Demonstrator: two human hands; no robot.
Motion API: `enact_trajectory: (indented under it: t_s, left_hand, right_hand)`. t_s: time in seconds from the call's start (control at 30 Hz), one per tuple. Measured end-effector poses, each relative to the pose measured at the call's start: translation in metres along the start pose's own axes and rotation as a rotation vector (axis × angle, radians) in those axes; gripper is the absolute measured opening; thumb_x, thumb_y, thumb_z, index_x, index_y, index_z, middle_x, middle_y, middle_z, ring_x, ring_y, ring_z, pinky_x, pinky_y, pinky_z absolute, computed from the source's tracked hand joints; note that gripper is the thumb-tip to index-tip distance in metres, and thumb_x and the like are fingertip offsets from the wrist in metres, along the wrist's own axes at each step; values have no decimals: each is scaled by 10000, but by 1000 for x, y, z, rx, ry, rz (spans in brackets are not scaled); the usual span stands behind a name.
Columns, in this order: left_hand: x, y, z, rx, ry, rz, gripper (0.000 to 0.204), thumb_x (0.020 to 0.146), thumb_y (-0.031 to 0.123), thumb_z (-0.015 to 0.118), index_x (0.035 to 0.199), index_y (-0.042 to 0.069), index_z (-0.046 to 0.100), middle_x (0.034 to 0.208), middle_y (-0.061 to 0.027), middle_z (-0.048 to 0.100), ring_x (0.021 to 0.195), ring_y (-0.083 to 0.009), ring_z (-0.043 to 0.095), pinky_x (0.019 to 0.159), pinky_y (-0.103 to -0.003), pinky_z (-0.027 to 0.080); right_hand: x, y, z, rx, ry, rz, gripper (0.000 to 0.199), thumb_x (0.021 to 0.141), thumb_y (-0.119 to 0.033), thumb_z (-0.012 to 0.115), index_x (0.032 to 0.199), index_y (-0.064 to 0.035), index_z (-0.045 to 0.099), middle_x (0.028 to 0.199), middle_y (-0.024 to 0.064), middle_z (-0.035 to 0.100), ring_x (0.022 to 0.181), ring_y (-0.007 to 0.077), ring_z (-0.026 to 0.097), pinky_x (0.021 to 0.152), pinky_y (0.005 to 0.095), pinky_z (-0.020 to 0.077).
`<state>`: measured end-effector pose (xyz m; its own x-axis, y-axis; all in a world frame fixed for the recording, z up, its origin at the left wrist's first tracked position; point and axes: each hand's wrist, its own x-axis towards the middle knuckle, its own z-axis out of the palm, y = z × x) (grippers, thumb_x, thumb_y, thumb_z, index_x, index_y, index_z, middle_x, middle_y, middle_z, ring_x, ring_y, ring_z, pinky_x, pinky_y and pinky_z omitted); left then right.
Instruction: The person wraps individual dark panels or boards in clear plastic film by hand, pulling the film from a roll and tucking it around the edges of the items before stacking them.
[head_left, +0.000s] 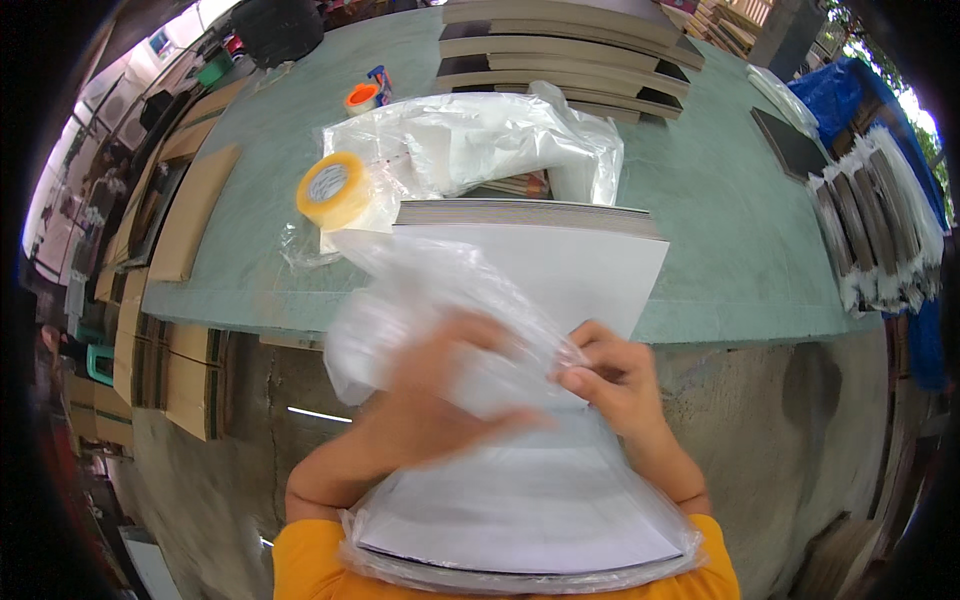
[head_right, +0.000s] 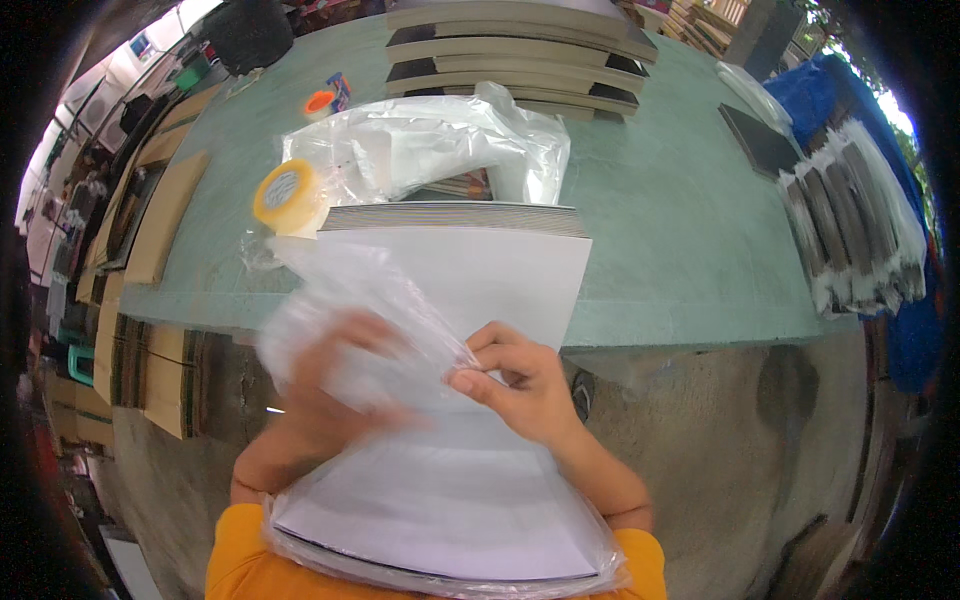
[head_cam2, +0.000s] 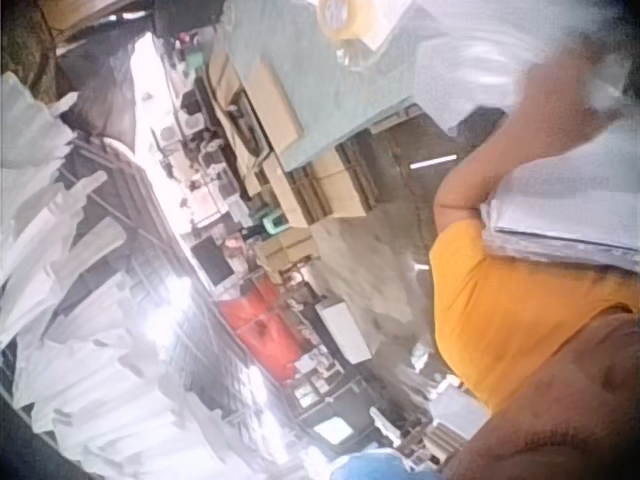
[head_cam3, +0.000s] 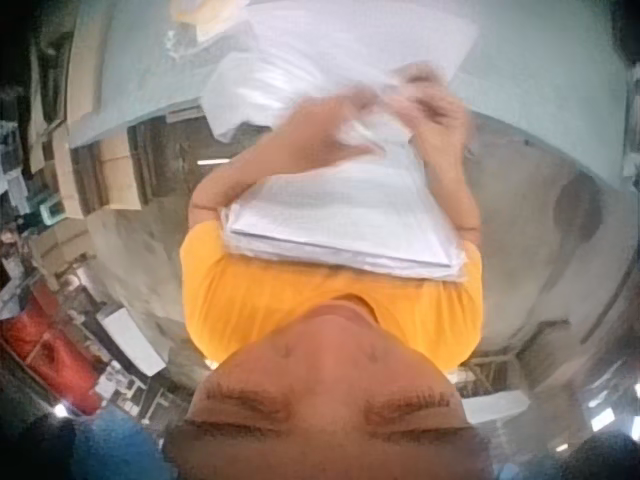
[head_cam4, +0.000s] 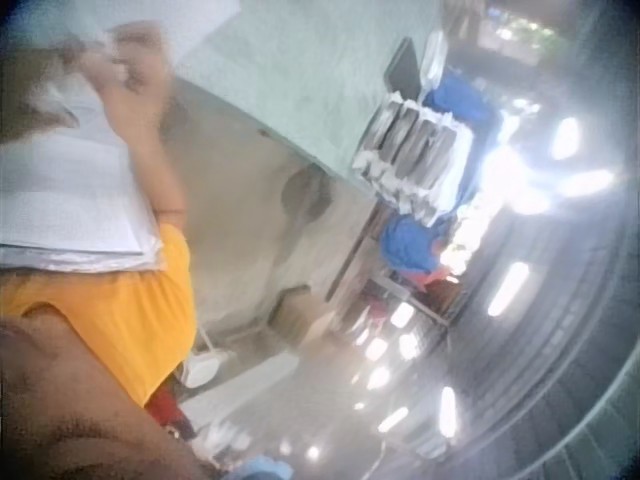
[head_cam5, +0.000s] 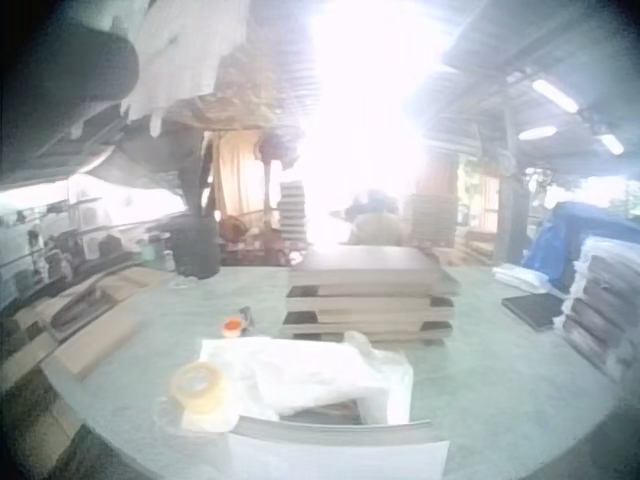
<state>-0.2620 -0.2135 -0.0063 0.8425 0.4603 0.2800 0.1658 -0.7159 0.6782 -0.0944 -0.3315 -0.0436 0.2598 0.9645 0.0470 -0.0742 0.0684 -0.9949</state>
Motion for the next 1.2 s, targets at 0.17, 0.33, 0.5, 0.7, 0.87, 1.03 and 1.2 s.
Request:
enact_trajectory:
  t_s: [0.17, 0.33, 0.5, 0.7, 0.87, 1.03, 1.2]
  left_hand:
    - [4, 6, 18, -482, -394, -31, 179, 757, 162, 618, 853, 24, 555, 665, -82, 544, 628, -212, 541, 560, -280, 406]
    - [17, 0, 12, -615, -321, -94, 162, 811, 157, 543, 829, -3, 563, 701, -72, 538, 655, -108, 499, 603, -270, 407]
    - [12, 7, -17, -1052, -450, -157, 177, 805, 136, 556, 901, -12, 566, 785, -40, 580, 703, -105, 496, 649, -263, 415]
    - [6, -32, -16, -1140, -403, -197, 161, 760, 83, 602, 820, -66, 587, 729, -72, 615, 666, -136, 571, 604, -243, 435]
    - [-9, -57, -13, -719, -1063, 383, 209, 681, 106, 620, 841, -16, 561, 725, -135, 583, 690, -283, 590, 616, -387, 472]
    - [-32, -57, 12, 570, -858, 60, 218, 682, 142, 573, 858, 17, 552, 639, -117, 571, 648, -249, 592, 519, -384, 452]
    - [-30, -66, 14, 780, -936, -4, 97, 673, 126, 552, 729, 51, 580, 711, -110, 586, 663, -244, 592, 505, -359, 449]
  right_hand:
    - [1, -41, 17, -122, 289, -334, 277, 794, -184, 542, 984, 12, 498, 797, 47, 532, 772, 142, 535, 634, 259, 466]
    - [-3, 3, -20, -1, -409, 63, 328, 787, -222, 566, 997, 12, 477, 808, 69, 530, 687, 132, 512, 614, 267, 442]
    - [-2, -3, 15, 11, -1181, 31, 256, 818, -174, 528, 964, 35, 508, 940, 128, 512, 792, 198, 506, 663, 313, 422]
    - [-66, 2, -35, 114, -393, 298, 424, 820, -319, 510, 1053, 35, 490, 886, 190, 564, 834, 304, 546, 758, 377, 424]
    - [-6, 0, -28, -1202, -992, 192, 434, 760, -384, 492, 1003, -29, 552, 907, 169, 583, 917, 289, 544, 941, 434, 314]
    - [-29, 18, -40, -2053, -617, -293, 204, 721, -187, 515, 859, -76, 616, 835, 138, 612, 983, 214, 524, 1014, 526, 104]
    - [-17, -55, -17, -1705, -655, 72, 150, 669, -99, 550, 800, -68, 618, 784, 101, 613, 774, 236, 583, 987, 456, 231]
